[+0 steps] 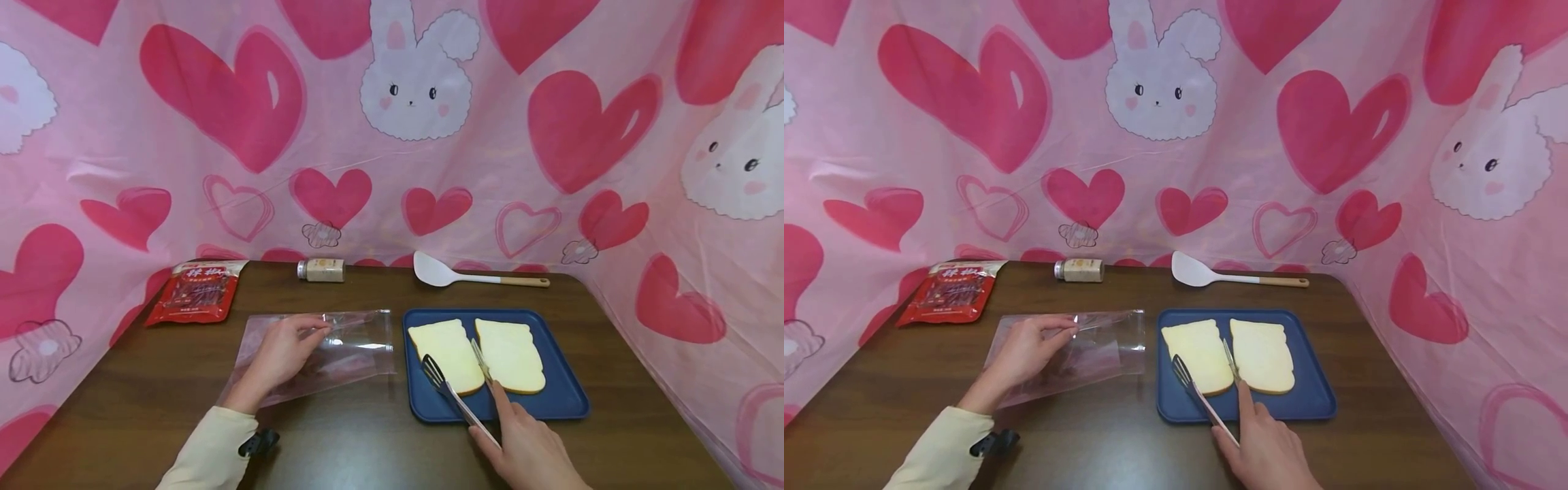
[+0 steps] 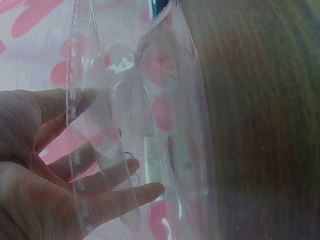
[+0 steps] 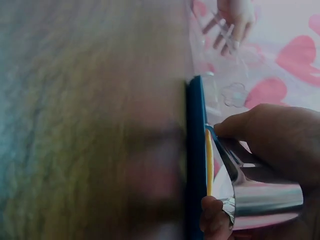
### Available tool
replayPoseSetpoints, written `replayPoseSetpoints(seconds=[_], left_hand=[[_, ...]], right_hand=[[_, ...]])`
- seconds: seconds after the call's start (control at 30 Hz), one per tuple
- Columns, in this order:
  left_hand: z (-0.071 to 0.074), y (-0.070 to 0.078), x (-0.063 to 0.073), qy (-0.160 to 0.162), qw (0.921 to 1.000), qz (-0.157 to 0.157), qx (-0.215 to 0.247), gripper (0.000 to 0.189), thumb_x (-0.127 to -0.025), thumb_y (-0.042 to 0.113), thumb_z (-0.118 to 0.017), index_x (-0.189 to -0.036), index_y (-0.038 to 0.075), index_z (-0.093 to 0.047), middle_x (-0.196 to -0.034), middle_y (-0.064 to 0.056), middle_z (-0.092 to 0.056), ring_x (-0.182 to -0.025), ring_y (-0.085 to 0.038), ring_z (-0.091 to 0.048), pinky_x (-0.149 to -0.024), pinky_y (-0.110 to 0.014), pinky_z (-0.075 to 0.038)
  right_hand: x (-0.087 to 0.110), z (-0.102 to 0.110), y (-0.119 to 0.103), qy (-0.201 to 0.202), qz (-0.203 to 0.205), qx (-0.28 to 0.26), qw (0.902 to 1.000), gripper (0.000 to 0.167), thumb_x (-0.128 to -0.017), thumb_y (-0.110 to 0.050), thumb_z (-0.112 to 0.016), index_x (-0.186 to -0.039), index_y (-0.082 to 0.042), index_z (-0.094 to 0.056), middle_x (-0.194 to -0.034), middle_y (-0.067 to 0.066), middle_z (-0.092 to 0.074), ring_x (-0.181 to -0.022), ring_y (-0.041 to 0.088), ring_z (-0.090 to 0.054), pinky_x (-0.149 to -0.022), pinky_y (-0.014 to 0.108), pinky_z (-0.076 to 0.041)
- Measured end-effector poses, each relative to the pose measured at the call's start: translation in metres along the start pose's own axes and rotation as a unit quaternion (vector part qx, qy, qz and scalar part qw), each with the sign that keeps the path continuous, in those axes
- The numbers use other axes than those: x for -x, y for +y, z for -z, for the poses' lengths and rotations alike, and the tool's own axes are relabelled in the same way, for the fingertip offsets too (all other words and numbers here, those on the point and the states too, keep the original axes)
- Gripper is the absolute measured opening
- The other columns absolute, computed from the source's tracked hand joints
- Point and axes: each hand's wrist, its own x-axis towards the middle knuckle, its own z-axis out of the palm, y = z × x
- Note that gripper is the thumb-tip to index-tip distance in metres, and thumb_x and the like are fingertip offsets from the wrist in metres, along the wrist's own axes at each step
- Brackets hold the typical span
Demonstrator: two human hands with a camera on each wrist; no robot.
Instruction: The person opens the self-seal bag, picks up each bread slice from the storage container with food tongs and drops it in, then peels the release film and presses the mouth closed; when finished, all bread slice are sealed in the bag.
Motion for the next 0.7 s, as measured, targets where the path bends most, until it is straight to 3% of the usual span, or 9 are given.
replayPoseSetpoints(seconds=[0.33,0.53,0.7], left_hand=[[0.001,-0.001,0.0,0.002,1.0,-0.003,-0.001,0.019,-0.101,0.019,-0.072,-0.116,0.012,-0.082,-0.135,-0.017,-0.072,-0.13,-0.042,-0.065,-0.107,-0.064,-0.052],[0.001,0.0,0.0,0.007,1.0,-0.005,0.005,0.019,-0.101,0.019,-0.073,-0.115,0.011,-0.082,-0.134,-0.017,-0.073,-0.128,-0.041,-0.066,-0.105,-0.063,-0.053],[0.001,0.0,0.0,0.006,1.0,0.0,0.008,0.019,-0.101,0.019,-0.072,-0.115,0.013,-0.082,-0.133,-0.015,-0.074,-0.125,-0.038,-0.068,-0.103,-0.06,-0.055]], right_hand=[[0.004,-0.008,-0.013,0.006,0.019,-0.013,0.9997,0.081,-0.094,-0.049,-0.076,-0.154,-0.002,-0.046,-0.099,0.01,-0.071,-0.073,0.022,-0.061,-0.068,0.05,-0.059],[0.001,-0.003,-0.012,-0.008,0.0,-0.026,0.9996,0.088,-0.093,-0.054,-0.076,-0.154,0.001,-0.045,-0.116,0.017,-0.072,-0.087,0.027,-0.068,-0.08,0.059,-0.061],[0.004,0.005,-0.003,0.023,0.015,-0.047,0.9985,0.08,-0.092,-0.051,-0.078,-0.15,-0.002,-0.051,-0.095,0.008,-0.068,-0.08,0.024,-0.062,-0.071,0.049,-0.058]])
